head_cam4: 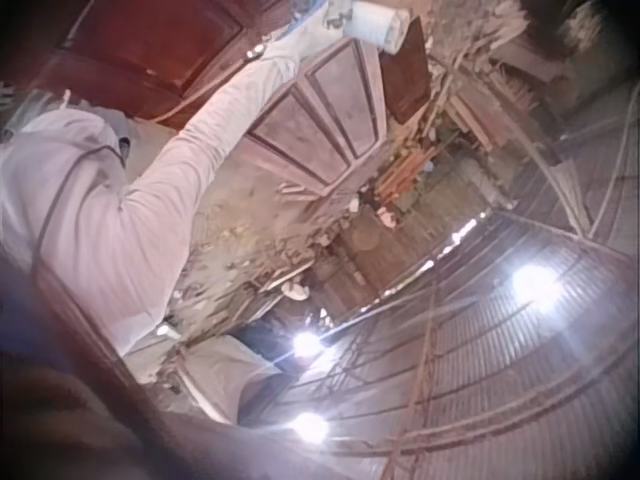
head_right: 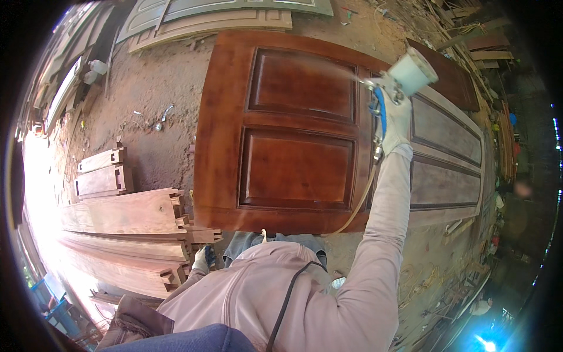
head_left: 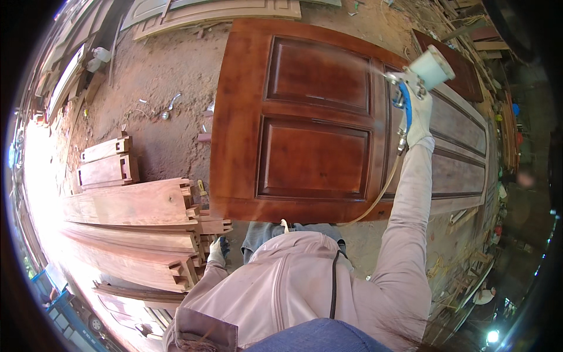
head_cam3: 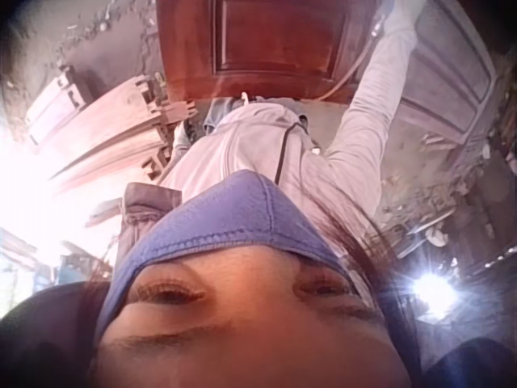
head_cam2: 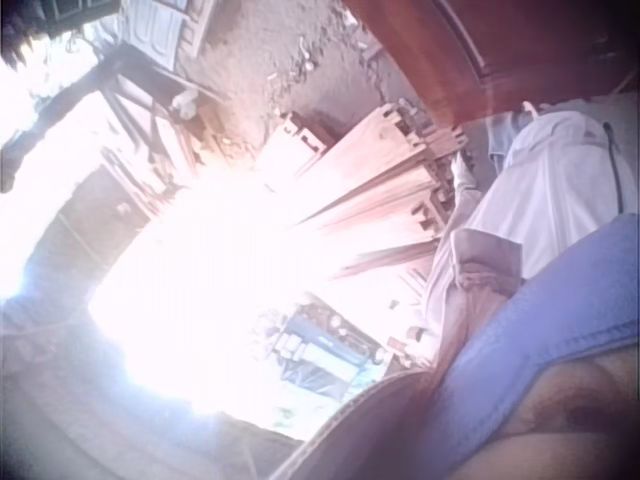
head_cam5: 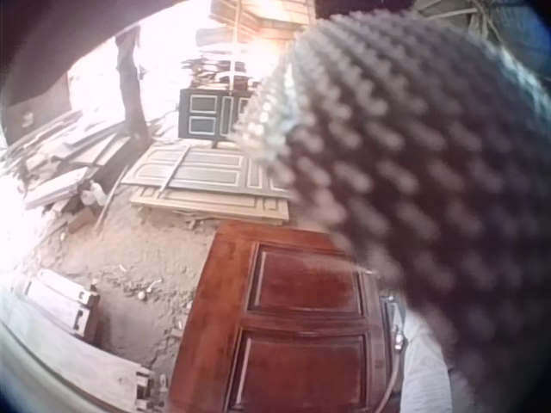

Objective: The person prepares a spray gun by pouring liquid into its container, then sprays a reddish-brown finish onto a wooden door laid flat on supports. The person moves the spray gun in steady passes across the door surface to apply the finish.

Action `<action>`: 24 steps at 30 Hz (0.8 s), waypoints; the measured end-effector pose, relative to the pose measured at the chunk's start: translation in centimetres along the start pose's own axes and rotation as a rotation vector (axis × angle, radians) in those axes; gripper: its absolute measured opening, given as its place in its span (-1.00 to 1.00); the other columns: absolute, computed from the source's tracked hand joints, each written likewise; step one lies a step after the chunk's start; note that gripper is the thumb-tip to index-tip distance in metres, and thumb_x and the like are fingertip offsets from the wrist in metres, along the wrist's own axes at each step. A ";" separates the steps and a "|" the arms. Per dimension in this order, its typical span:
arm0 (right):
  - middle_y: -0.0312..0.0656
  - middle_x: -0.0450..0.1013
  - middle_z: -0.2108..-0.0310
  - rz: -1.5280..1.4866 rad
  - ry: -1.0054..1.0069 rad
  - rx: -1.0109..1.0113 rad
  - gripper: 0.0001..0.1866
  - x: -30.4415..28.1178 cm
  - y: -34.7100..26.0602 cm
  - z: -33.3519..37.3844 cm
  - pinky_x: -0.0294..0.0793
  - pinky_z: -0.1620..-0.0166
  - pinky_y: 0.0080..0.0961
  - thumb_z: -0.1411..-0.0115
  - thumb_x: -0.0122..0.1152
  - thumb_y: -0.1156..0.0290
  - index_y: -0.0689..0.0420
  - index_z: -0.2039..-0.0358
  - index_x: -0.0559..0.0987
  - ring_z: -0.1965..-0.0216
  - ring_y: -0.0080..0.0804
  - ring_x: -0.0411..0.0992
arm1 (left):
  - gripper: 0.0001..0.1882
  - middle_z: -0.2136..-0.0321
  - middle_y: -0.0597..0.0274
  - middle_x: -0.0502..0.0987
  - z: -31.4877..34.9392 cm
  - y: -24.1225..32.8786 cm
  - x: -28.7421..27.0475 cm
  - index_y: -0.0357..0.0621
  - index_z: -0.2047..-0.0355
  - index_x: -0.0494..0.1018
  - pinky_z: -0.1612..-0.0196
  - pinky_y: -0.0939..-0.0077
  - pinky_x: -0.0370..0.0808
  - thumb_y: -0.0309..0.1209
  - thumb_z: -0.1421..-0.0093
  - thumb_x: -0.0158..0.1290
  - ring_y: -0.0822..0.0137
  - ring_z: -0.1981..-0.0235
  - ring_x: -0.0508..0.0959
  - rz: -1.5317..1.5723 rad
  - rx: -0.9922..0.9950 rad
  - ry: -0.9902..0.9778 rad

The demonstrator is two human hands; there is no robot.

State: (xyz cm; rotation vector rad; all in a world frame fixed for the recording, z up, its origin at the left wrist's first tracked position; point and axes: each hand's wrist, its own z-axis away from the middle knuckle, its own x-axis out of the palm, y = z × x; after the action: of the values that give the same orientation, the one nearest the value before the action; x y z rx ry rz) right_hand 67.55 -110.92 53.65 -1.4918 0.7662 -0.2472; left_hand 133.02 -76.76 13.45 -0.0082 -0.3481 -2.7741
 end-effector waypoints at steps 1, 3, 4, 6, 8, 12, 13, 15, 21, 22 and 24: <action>-0.21 0.57 0.34 0.117 0.069 -0.032 -0.65 -0.8 0.2 0.3 0.55 0.42 -0.57 -0.19 0.32 0.35 0.29 0.08 0.57 0.46 -0.54 0.53 | -0.82 0.50 0.32 0.51 0.3 -0.3 0.1 0.06 0.31 0.47 0.53 0.34 0.44 -0.19 -0.29 -0.04 0.30 0.56 0.50 0.003 0.006 0.001; -0.23 0.56 0.35 0.352 0.227 -0.036 -0.64 -2.3 0.7 1.2 0.54 0.40 -0.58 -0.19 0.32 0.33 0.30 0.09 0.58 0.46 -0.55 0.53 | -0.77 0.46 0.32 0.58 0.5 -0.4 0.4 0.01 0.21 0.53 0.54 0.43 0.47 -0.17 -0.23 0.10 0.33 0.57 0.54 0.005 0.017 0.001; -0.24 0.56 0.36 0.471 0.304 -0.029 -0.64 -3.0 0.7 2.0 0.54 0.39 -0.58 -0.19 0.32 0.32 0.31 0.10 0.58 0.46 -0.55 0.52 | -0.76 0.45 0.32 0.58 0.6 -0.4 0.0 0.02 0.20 0.53 0.54 0.42 0.46 -0.16 -0.23 0.10 0.34 0.55 0.55 -0.040 0.031 -0.040; -0.23 0.56 0.34 0.499 0.314 -0.002 -0.65 -3.4 0.4 3.9 0.53 0.38 -0.59 -0.19 0.31 0.35 0.31 0.09 0.57 0.45 -0.56 0.52 | -0.76 0.45 0.32 0.58 1.5 0.2 1.2 0.01 0.20 0.52 0.53 0.41 0.47 -0.16 -0.25 0.08 0.34 0.55 0.54 -0.030 -0.019 0.025; -0.20 0.55 0.28 0.234 0.072 0.047 -0.67 -4.9 0.1 4.8 0.56 0.36 -0.59 -0.21 0.28 0.41 0.30 0.05 0.55 0.40 -0.56 0.54 | -0.80 0.47 0.33 0.56 0.8 0.3 1.3 0.03 0.25 0.51 0.53 0.39 0.46 -0.18 -0.26 0.06 0.33 0.56 0.53 -0.026 -0.032 0.017; -0.23 0.56 0.31 -0.206 -0.103 0.137 -0.68 -3.4 -2.7 8.2 0.59 0.36 -0.61 -0.25 0.24 0.39 0.25 0.02 0.54 0.39 -0.52 0.55 | -0.86 0.49 0.35 0.55 0.6 1.6 2.3 0.07 0.31 0.51 0.53 0.37 0.44 -0.21 -0.25 0.06 0.33 0.56 0.52 -0.045 0.012 0.010; -0.23 0.55 0.31 -0.211 -0.084 0.150 -0.68 -3.5 -2.4 8.2 0.60 0.35 -0.59 -0.25 0.24 0.40 0.25 0.02 0.54 0.40 -0.52 0.55 | -0.86 0.47 0.35 0.56 1.3 2.6 3.2 0.06 0.30 0.51 0.53 0.38 0.45 -0.21 -0.25 0.06 0.33 0.55 0.53 -0.057 0.033 0.038; -0.22 0.55 0.29 -0.227 -0.053 0.169 -0.68 -3.6 -1.0 7.0 0.61 0.35 -0.56 -0.25 0.24 0.41 0.25 0.01 0.53 0.40 -0.52 0.55 | -0.85 0.46 0.32 0.56 1.9 3.2 3.9 0.04 0.28 0.52 0.54 0.41 0.44 -0.22 -0.26 0.05 0.33 0.60 0.51 -0.072 0.046 0.037; -0.29 0.53 0.40 0.036 0.195 0.008 -0.75 -5.7 6.2 -1.4 0.55 0.43 -0.56 -0.23 0.26 0.40 0.26 0.13 0.58 0.48 -0.56 0.50 | -0.79 0.43 0.28 0.55 2.5 4.3 6.5 -0.02 0.16 0.50 0.56 0.42 0.38 -0.24 -0.28 0.01 0.35 0.56 0.49 -0.119 0.070 0.002; -0.30 0.53 0.41 0.163 0.259 -0.017 -0.75 -6.4 7.4 -2.1 0.54 0.44 -0.58 -0.22 0.27 0.40 0.25 0.14 0.59 0.48 -0.56 0.50 | -0.78 0.43 0.28 0.54 2.5 4.0 6.9 -0.05 0.16 0.48 0.56 0.38 0.37 -0.24 -0.28 0.00 0.35 0.56 0.47 -0.100 0.082 0.016; -0.22 0.58 0.40 0.231 0.243 0.011 -0.73 -6.2 5.1 -1.0 0.52 0.38 -0.53 -0.16 0.32 0.34 0.27 0.21 0.61 0.42 -0.54 0.52 | -0.79 0.44 0.28 0.53 2.8 2.5 6.5 -0.05 0.18 0.48 0.55 0.38 0.37 -0.25 -0.28 0.00 0.34 0.56 0.47 -0.034 0.071 -0.050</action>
State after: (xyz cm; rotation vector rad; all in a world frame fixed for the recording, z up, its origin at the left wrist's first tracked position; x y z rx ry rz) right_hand 60.77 -107.48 50.84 -1.3628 1.1221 -0.2596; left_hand 127.65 -80.54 17.12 -0.0550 -0.4642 -2.7971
